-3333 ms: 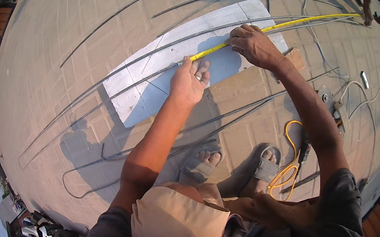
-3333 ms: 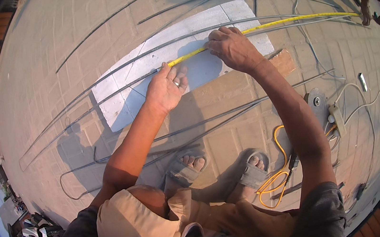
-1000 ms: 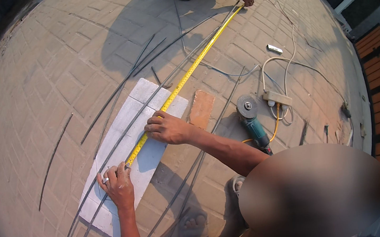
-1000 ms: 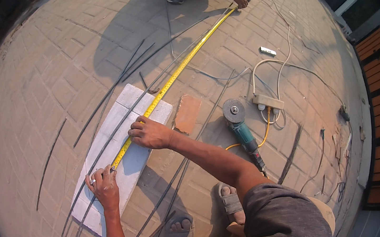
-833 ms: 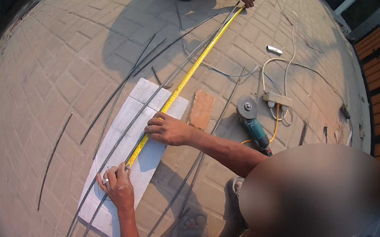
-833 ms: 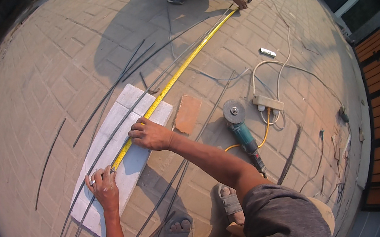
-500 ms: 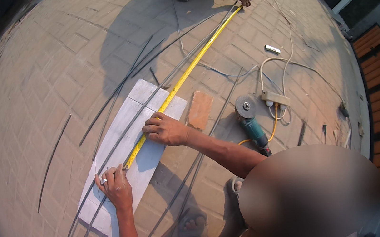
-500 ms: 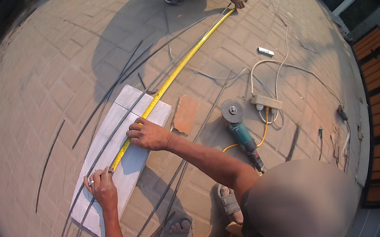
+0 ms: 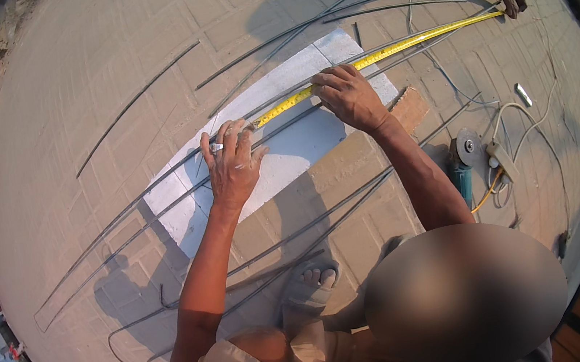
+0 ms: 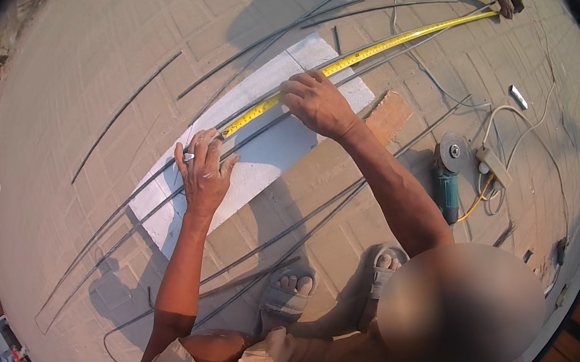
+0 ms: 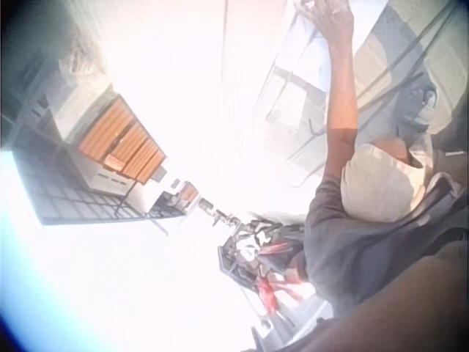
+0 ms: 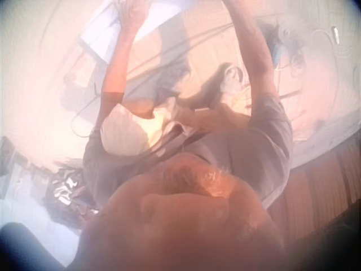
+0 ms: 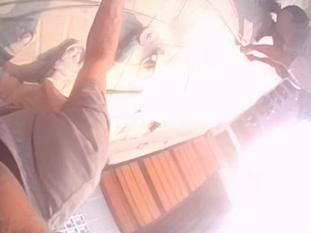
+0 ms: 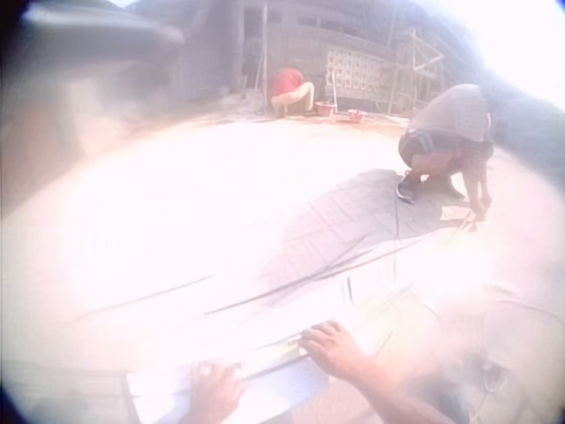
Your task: The person measures metal rods with a tape measure and marks them with a marker. They then use an angle grinder to cut the rods to the measured lengths. The cut pieces are placed on the floor.
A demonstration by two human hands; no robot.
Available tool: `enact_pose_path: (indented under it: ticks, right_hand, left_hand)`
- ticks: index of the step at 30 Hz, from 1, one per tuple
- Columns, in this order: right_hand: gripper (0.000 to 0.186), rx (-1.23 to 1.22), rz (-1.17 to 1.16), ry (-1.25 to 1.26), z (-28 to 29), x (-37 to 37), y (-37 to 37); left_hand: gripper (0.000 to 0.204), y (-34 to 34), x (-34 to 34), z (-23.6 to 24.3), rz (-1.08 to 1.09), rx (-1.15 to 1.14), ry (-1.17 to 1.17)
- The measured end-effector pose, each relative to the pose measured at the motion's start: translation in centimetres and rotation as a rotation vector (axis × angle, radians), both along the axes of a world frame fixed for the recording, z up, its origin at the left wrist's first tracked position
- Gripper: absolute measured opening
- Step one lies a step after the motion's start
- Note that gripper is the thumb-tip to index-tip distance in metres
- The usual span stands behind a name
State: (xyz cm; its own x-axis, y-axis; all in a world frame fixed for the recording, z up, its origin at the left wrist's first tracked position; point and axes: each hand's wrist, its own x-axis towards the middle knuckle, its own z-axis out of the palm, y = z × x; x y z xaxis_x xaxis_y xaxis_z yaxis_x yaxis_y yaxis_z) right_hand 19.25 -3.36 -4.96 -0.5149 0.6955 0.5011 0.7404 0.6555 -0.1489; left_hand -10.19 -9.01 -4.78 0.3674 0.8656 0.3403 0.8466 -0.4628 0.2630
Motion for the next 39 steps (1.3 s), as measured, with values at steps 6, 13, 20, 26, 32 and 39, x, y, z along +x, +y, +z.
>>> enact_pose_path:
  ticks: [6,13,20,26,32,39]
  right_hand:
    - [0.005,-0.039,0.008,-0.044,-0.4,-2.0,2.4]
    - [0.011,0.022,-0.002,-0.055,-1.5,-0.8,2.2]
    - [0.014,-0.013,-0.046,-0.073,-2.1,-1.6,2.3]
    - [0.013,-0.03,-0.053,-0.079,-2.1,-1.6,2.0]
    - [0.013,-0.024,-0.051,-0.097,-2.4,-1.1,2.0]
    - [0.007,0.053,0.059,-0.103,0.3,-0.2,2.4]
  left_hand:
    - [0.031,1.7,-2.4,-1.9,0.127,-0.069,-0.134]
    - [0.017,4.7,-1.2,-2.2,0.111,-0.137,-0.159]
    - [0.014,5.4,-1.6,-4.2,0.229,-0.217,-0.194]
    - [0.016,5.6,-1.8,-4.3,0.235,-0.271,-0.186]
    - [0.016,5.6,-1.5,-5.0,0.269,-0.309,-0.179]
    - [0.016,5.5,-0.9,-4.0,0.274,-0.277,-0.184]
